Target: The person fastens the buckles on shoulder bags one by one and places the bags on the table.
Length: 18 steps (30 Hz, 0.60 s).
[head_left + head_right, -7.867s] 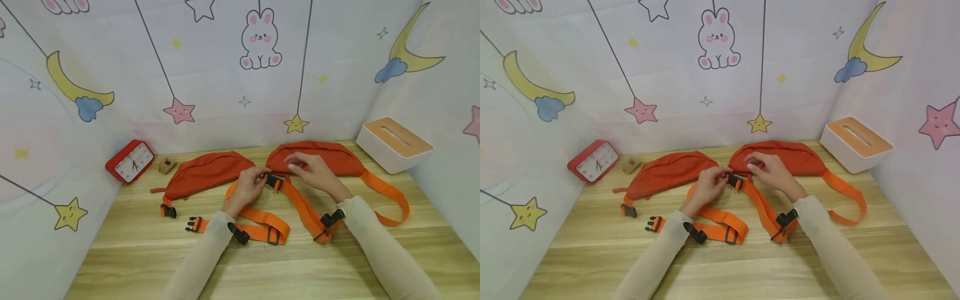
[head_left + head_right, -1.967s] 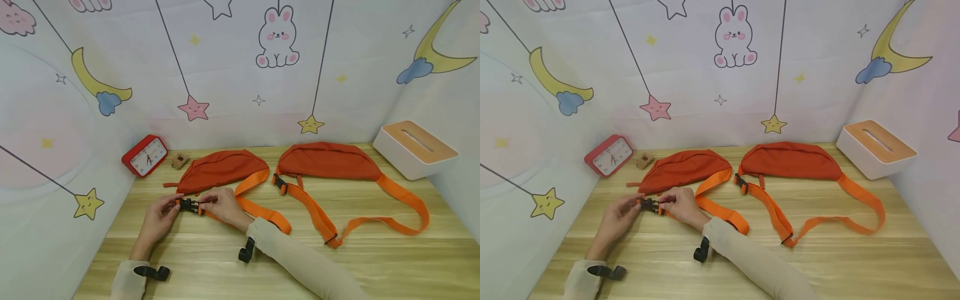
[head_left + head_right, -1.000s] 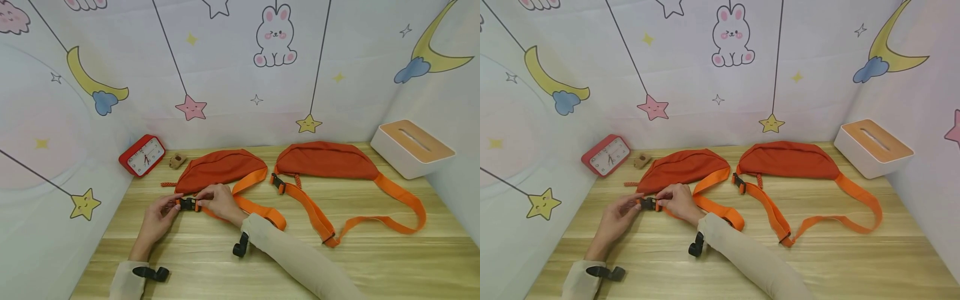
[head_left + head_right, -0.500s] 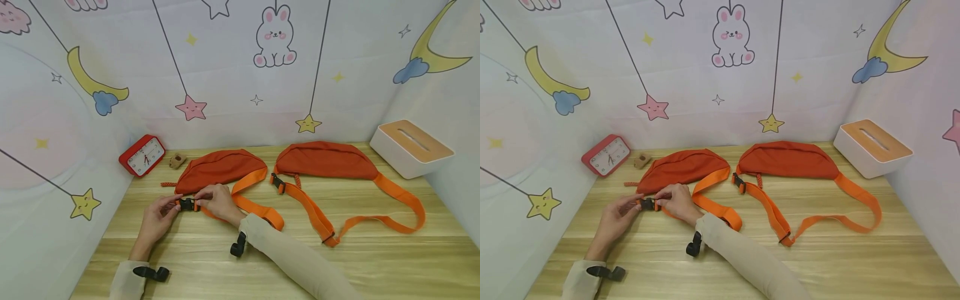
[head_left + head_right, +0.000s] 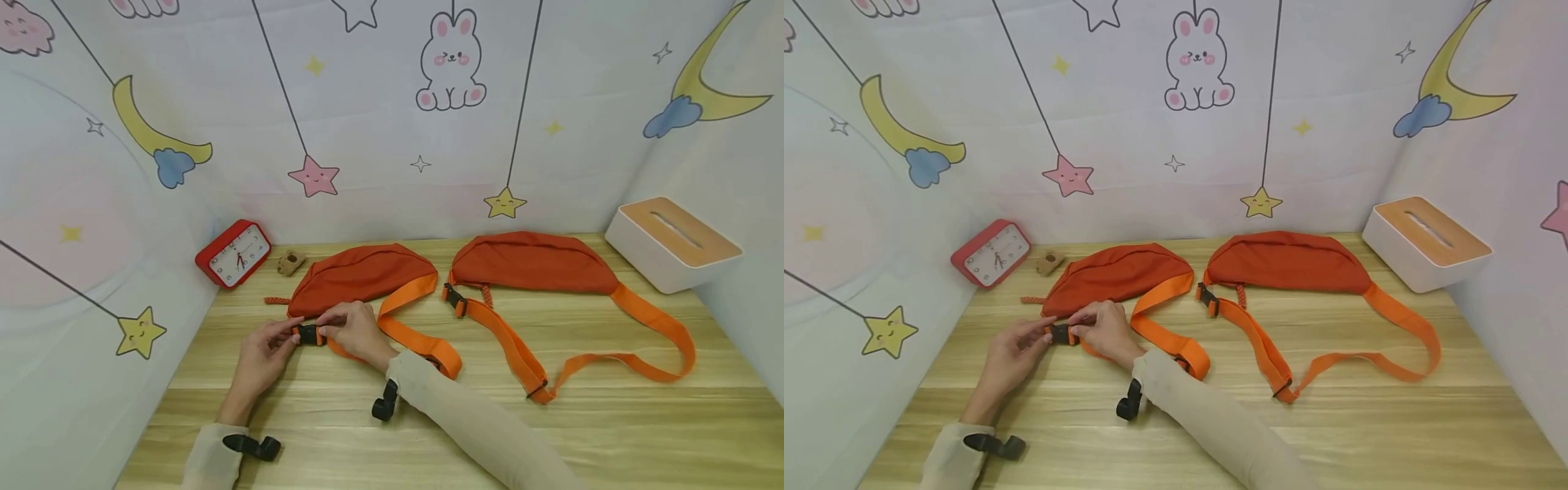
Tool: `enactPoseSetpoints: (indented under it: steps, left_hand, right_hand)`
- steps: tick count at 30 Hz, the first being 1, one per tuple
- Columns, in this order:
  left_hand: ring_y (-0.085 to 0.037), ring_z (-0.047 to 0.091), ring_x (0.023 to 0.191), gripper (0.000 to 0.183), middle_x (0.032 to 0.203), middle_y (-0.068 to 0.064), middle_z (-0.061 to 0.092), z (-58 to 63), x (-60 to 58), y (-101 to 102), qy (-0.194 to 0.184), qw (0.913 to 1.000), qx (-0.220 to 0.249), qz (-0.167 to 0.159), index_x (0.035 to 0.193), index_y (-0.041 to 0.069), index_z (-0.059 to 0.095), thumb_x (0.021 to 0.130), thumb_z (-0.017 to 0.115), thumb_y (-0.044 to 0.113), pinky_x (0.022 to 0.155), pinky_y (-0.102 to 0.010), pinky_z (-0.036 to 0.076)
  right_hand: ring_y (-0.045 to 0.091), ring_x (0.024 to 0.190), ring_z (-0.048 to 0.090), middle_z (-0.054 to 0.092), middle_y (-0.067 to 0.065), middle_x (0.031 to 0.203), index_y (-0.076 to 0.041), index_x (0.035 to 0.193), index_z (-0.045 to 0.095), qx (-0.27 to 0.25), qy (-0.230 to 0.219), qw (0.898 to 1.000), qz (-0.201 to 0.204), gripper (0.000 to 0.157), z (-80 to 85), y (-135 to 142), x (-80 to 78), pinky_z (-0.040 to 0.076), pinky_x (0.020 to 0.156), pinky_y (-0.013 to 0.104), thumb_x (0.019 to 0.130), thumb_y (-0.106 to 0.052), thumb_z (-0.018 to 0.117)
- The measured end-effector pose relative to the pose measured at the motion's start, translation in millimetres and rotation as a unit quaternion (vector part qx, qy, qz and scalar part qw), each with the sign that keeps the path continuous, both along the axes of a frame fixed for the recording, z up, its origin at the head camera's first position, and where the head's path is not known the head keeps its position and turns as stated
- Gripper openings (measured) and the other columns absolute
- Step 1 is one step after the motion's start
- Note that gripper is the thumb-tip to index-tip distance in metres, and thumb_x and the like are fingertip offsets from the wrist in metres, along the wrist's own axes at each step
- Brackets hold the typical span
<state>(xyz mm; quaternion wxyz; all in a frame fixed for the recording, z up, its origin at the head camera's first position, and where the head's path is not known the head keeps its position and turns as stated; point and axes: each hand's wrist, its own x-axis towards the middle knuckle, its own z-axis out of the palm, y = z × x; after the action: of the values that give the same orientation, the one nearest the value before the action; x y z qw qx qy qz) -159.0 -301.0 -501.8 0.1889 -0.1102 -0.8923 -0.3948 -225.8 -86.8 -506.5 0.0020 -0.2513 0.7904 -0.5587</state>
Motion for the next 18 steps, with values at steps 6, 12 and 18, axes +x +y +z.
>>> enactPoseSetpoints:
  steps: [6,12,18]
  left_hand:
    - [-0.008,0.073,0.087,0.038,0.098,-0.015,0.074,2.8,1.8,-1,-0.007,1.0,0.002,0.002,0.128,0.006,0.079,0.092,0.078,-0.007,0.077,-0.005,0.054]
    - [-0.009,0.074,0.091,0.037,0.106,-0.017,0.078,4.7,0.5,-3,-0.033,0.9994,0.005,-0.005,0.131,0.006,0.076,0.095,0.078,-0.003,0.081,-0.005,0.054]
    - [-0.019,0.074,0.098,0.04,0.107,-0.012,0.08,6.8,-0.6,-4,-0.032,0.9984,-0.043,0.014,0.132,0.008,0.075,0.093,0.079,-0.001,0.087,-0.02,0.058]
  right_hand:
    - [0.0,0.09,0.076,0.083,0.0,0.106,-0.016,0.104,0.087,0.005,-0.008,1.0,0.006,0.012,2.6,0,3.0,0.06,0.081,0.016,0.093,-0.012,0.085]
    - [0.005,0.1,0.076,0.079,0.004,0.118,-0.014,0.121,0.082,0.009,-0.009,0.999,0.052,0.025,1.0,8,2.3,0.06,0.086,0.017,0.096,-0.015,0.082]
    - [0.016,0.117,0.072,0.073,0.005,0.134,-0.018,0.142,0.069,0.052,0.017,0.996,0.074,0.045,5.5,23,2.8,0.059,0.098,0.025,0.1,-0.031,0.079]
